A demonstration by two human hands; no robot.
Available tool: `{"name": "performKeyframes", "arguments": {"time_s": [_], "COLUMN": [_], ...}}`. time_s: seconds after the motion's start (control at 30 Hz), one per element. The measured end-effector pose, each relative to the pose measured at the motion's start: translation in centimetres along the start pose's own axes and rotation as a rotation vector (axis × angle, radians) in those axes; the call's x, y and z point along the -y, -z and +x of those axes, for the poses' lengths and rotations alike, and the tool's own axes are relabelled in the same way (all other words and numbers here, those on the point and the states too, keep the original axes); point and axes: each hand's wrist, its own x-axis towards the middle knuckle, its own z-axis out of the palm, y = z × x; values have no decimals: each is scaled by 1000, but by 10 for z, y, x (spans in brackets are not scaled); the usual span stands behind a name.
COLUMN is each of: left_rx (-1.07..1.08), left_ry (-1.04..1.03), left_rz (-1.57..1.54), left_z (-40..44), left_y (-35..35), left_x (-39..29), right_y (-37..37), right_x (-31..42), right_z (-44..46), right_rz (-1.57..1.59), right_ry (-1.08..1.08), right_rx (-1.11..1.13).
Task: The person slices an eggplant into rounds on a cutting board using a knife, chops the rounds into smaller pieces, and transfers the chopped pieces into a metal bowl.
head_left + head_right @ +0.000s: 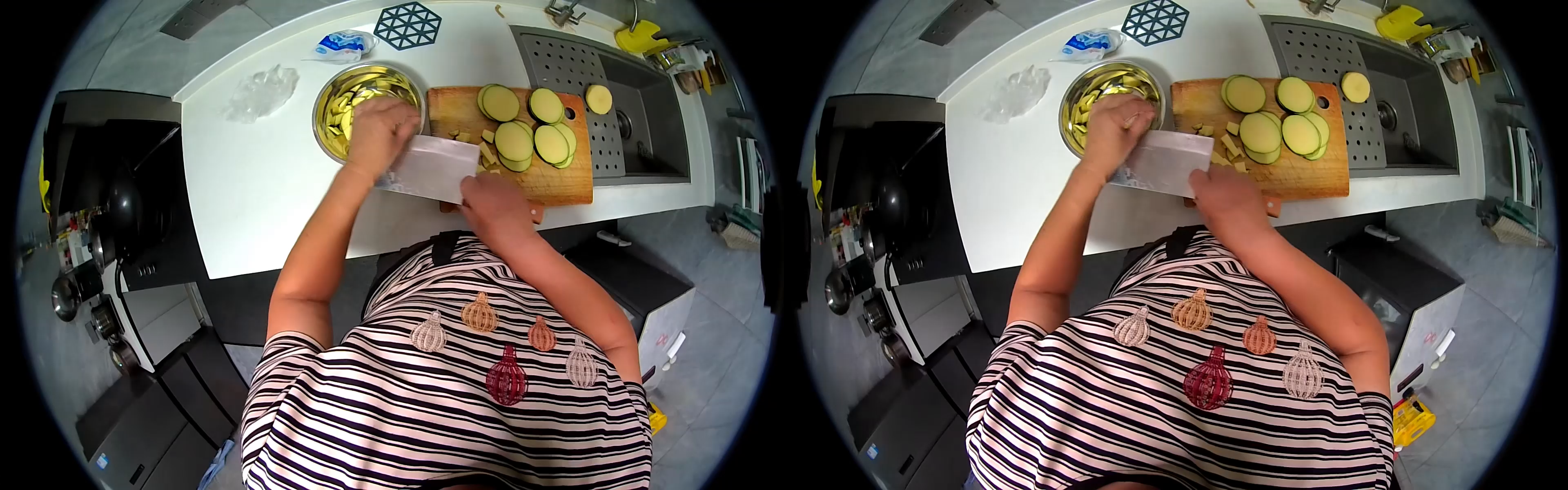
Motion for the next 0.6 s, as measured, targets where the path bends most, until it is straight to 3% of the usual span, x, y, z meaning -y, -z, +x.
{"name": "performKeyframes", "arguments": {"time_s": [0.07, 0.13, 0.2, 0.27, 0.3, 0.37, 0.4, 0.47, 0.6], "left_rx": [3, -103, -190, -292, -224, -58, 39, 163, 278], "left_ry": [51, 240, 287, 281, 176, -16, -104, -106, -36], "left_rz": [25, 41, 3, -70, -88, -159, -211, -248, -198], "left_z": [-12, -16, -17, -29, -35, -39, -37, -41, -26], "left_y": [5, 12, 17, 15, 9, -7, -18, -54, -104], "left_x": [30, 45, 35, 20, 9, -17, -30, -41, -30], "right_y": [21, 33, 36, 22, 0, 8, 6, -7, -33], "right_x": [-7, -16, -25, -55, -78, -79, -82, -91, -96], "right_z": [-13, -35, -69, -114, -143, -163, -173, -193, -215], "right_rz": [82, 162, 212, 358, 572, 952, 953, 1164, 1383], "right_ry": [-69, -140, -431, -620, -673, -935, -943, -1095, -1172], "right_rx": [34, 62, -77, -48, -141, -107, -117, -84, -65]}}
